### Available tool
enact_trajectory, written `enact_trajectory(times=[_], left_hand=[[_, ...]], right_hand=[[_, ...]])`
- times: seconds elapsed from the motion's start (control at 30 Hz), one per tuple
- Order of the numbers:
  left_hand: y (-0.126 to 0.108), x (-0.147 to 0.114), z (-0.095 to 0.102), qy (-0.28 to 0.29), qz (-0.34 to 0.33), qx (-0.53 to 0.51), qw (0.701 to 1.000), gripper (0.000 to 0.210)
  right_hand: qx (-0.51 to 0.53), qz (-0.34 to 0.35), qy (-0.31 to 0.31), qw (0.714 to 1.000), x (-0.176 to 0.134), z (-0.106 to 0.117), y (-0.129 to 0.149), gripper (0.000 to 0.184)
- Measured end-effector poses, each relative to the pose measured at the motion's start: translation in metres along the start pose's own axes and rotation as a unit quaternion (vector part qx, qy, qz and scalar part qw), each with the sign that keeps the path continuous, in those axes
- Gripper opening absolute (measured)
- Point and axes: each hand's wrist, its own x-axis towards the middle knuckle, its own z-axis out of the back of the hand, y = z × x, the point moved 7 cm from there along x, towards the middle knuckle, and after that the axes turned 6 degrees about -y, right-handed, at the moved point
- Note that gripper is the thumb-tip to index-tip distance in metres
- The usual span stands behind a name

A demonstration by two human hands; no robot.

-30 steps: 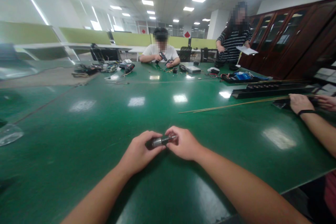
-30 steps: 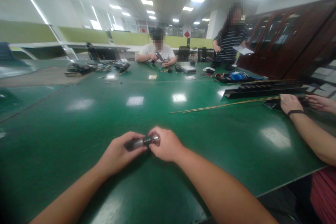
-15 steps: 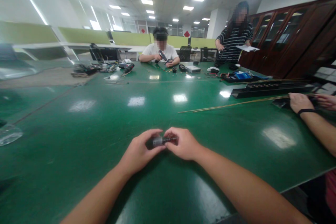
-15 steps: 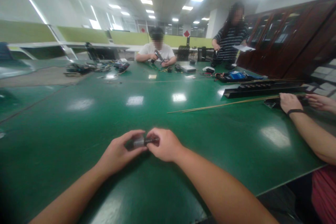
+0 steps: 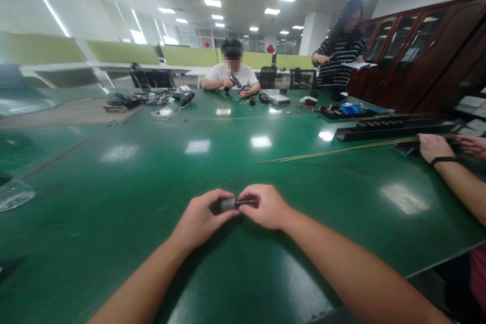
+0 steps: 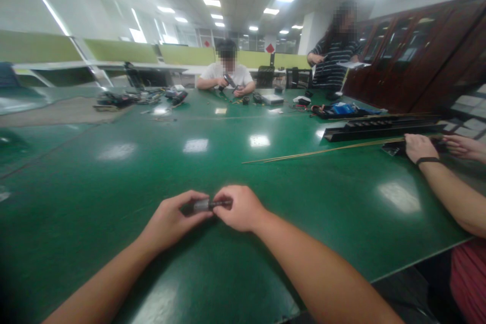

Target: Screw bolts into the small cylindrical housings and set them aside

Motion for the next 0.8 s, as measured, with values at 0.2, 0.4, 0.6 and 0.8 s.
enact_trajectory(times=[0.2,0.4,0.6,0.8], left_hand=[[0.0006,-0.0006,0.0002,0.005,-0.002,-0.001,1.000,0.030],[0.0008,0.0000,0.0005,0.006,-0.006,0.004,1.000,0.028],[0.0019,0.0002,0.0026,-0.001,-0.002,0.007,1.000,0.030],[0.0048,0.0002,0.0028,0.002,0.011,0.006,1.000,0.029]], right_hand=[[-0.016,-0.010,0.006,1.000,0.0003,-0.0011,-0.0030,0.015],[-0.012,-0.018,0.006,1.000,0.0002,-0.0024,-0.0058,0.014],[-0.007,-0.018,-0.002,1.000,0.0006,-0.0009,-0.0051,0.012],[-0.011,-0.029,0.000,1.000,0.0004,-0.0002,-0.0050,0.011]])
